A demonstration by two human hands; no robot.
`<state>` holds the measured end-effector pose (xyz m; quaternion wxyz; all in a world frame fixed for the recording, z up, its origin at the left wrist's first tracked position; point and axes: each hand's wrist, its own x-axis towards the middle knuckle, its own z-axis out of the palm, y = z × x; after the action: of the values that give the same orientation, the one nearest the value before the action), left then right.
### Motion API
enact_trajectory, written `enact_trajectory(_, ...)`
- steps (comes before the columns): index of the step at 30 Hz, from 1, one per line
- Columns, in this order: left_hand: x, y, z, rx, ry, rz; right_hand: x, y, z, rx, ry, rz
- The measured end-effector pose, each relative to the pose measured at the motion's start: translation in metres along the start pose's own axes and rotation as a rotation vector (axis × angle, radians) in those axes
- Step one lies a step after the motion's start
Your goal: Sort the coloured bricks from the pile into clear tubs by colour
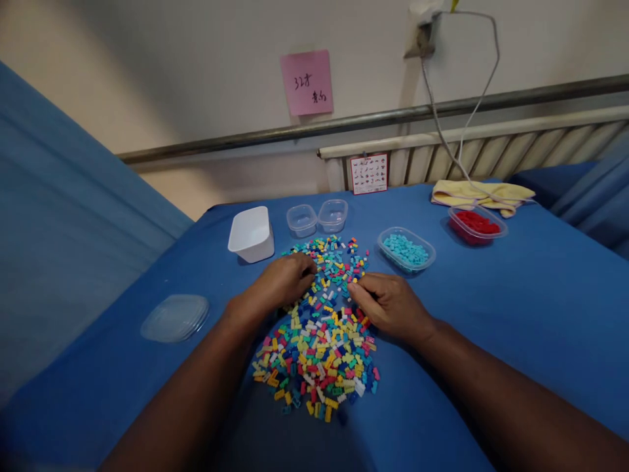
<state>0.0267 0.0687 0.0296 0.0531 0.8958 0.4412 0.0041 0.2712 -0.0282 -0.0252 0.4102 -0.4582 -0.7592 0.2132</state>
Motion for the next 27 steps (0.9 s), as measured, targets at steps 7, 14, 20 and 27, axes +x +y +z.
enact_trajectory(7,0.000,-0.006,0.005,-0.013,0.076,0.084,0.000,0.000,-0.001,-0.056,-0.002,-0.034)
enact_trajectory(14,0.014,0.010,-0.013,-0.392,0.221,0.056,0.004,-0.011,-0.002,-0.077,-0.003,-0.105)
enact_trajectory(20,0.079,0.063,-0.020,-0.521,0.168,0.143,0.005,-0.007,-0.003,-0.096,0.020,-0.110)
enact_trajectory(27,0.126,0.098,-0.020,-0.500,0.200,0.204,0.003,-0.006,-0.006,-0.068,0.021,-0.102)
